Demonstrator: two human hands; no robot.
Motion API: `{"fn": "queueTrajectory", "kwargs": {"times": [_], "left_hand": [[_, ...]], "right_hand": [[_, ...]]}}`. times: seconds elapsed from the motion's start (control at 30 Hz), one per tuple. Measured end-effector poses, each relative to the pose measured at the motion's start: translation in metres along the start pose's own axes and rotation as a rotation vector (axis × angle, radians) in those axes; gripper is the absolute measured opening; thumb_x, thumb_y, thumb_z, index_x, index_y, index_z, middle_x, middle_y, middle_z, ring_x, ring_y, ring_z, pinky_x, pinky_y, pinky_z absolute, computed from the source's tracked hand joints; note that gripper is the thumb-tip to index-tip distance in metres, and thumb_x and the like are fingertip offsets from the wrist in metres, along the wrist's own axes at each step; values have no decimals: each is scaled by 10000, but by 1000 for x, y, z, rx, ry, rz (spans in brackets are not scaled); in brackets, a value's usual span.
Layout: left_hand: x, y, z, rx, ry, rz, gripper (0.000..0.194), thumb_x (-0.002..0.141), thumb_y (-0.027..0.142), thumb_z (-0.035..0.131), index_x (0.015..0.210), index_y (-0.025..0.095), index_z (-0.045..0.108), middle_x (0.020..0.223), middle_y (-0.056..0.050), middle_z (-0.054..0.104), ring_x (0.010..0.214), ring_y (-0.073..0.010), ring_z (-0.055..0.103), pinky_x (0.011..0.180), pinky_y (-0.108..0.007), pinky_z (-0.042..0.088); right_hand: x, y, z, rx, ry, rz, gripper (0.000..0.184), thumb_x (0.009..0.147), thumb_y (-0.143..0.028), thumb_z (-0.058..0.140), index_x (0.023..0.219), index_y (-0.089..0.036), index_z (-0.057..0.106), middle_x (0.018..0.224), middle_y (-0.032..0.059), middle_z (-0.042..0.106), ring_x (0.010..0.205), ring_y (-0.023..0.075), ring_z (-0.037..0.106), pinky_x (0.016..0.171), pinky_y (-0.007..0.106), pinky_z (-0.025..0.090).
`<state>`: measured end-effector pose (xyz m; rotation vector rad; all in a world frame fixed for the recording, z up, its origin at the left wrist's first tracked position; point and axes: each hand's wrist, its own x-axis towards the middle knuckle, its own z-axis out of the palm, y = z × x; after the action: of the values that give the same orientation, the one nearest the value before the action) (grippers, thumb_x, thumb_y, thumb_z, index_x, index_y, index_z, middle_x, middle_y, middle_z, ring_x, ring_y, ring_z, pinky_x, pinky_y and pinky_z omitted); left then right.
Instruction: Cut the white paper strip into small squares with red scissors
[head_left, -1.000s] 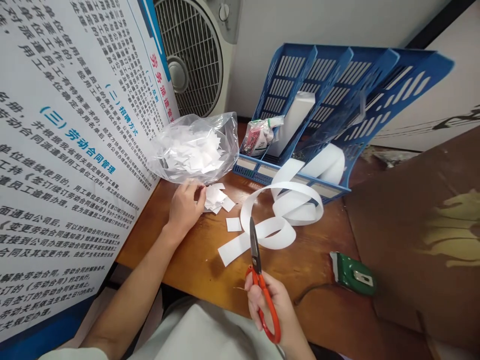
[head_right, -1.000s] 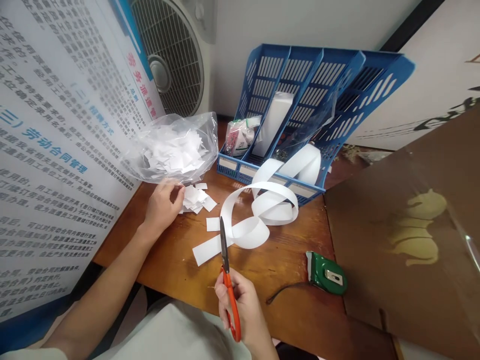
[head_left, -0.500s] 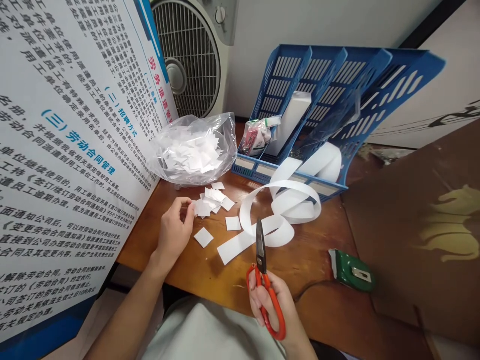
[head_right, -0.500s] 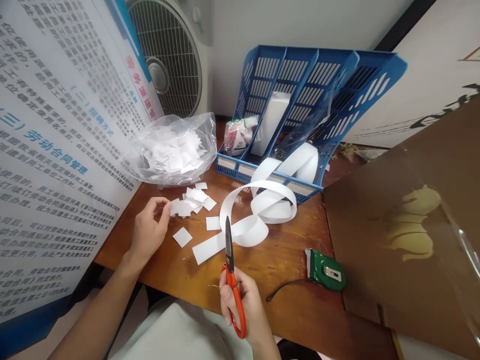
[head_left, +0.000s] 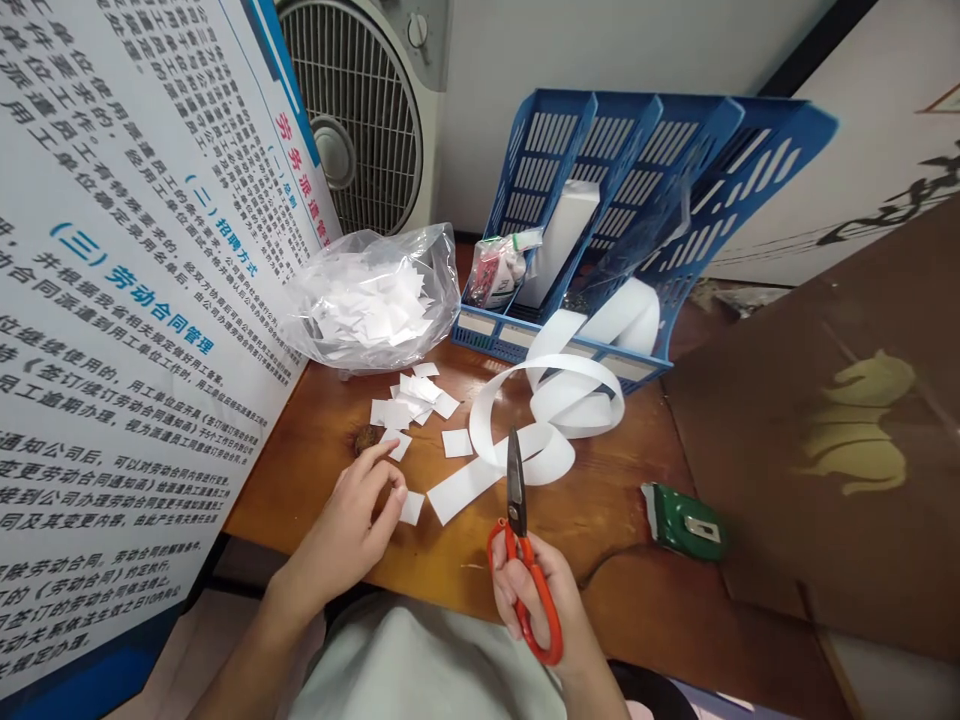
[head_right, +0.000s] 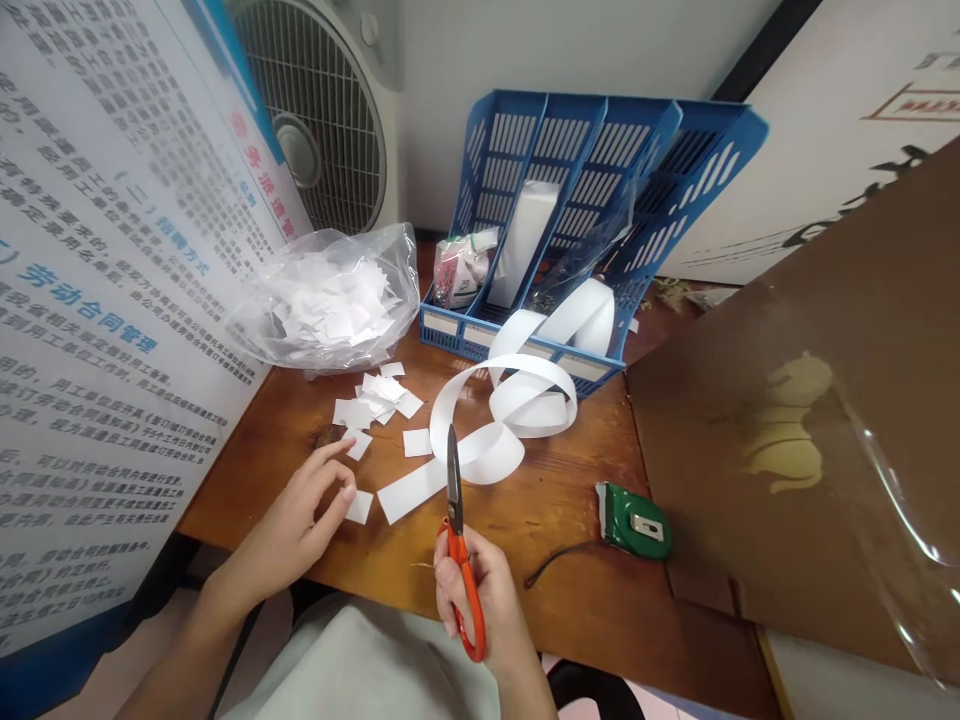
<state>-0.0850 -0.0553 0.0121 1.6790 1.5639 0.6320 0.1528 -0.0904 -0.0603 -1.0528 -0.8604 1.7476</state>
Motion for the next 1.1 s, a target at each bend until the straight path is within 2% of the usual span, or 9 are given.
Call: {"fn": "queueTrajectory", "kwargs": {"times": [0.1,0.23,0.33,0.47,0.57,0.73,0.8,0.9,1.1], "left_hand": [[-2,11,7,-230,90,-83,246,1005,420,508,875,242,615,1401,-83,563,1340,-287,550,1035,-410,509],[-2,24,24,-443,89,-199,245,944,430,609,813,226,642,1496,-64,496,1140,-248,669,880,-355,574],[3,18,48,-412,113,-176,225,950,424,612,866,222,665,1534,-79,461,1052,-213,691,885,-356,566],[11,-2,72,-478,179,-176,257,950,441,621,887,194,648,1350,-130,630,965,-207,714,802,-324,576],[15,-8,75,-645,186,-181,273,927,448,671,873,183,632,1152,-121,742,983,-220,725,843,-319,579],[19,-2,66,-784,134,-133,289,880,456,739,843,182,652,1010,-92,773,916,-205,715,838,-308,565],[20,2,64,-805,98,-120,299,866,464,748,826,187,644,984,-84,768,875,-195,702,803,-299,558],[19,10,66,-776,127,-130,297,862,463,737,810,185,647,1074,-105,749,901,-200,692,790,-298,550],[19,26,74,-846,241,-186,274,861,430,732,769,187,643,1436,-123,622,1132,-240,687,867,-301,555]], "right_hand": [[0,0,1,-5,11,-16,509,846,-638,757,771,-181,545,550,-90,447,323,15,318,386,187,173],[1,1,0,-14,25,-23,522,830,-656,761,764,-183,550,532,-92,434,320,19,328,375,176,198],[1,2,1,-23,47,-19,538,798,-668,780,753,-179,557,509,-95,421,306,24,330,362,169,208],[-1,2,8,-44,147,-24,531,792,-654,784,750,-183,543,487,-98,429,299,25,314,362,168,208],[0,3,18,-76,274,-44,473,825,-562,802,752,-199,508,474,-92,468,326,49,378,374,172,271],[12,2,35,-99,454,-128,487,783,-508,852,769,-206,470,830,15,713,393,55,497,392,204,412],[20,-1,41,-93,498,-161,484,791,-490,852,771,-217,454,695,-39,657,377,64,491,373,191,395],[31,-7,49,-71,588,-272,453,825,-427,846,766,-222,446,509,-102,521,383,85,524,388,168,397],[39,-16,59,-138,765,-498,384,845,-355,839,790,-207,489,652,-89,551,423,84,594,460,201,508]]}}
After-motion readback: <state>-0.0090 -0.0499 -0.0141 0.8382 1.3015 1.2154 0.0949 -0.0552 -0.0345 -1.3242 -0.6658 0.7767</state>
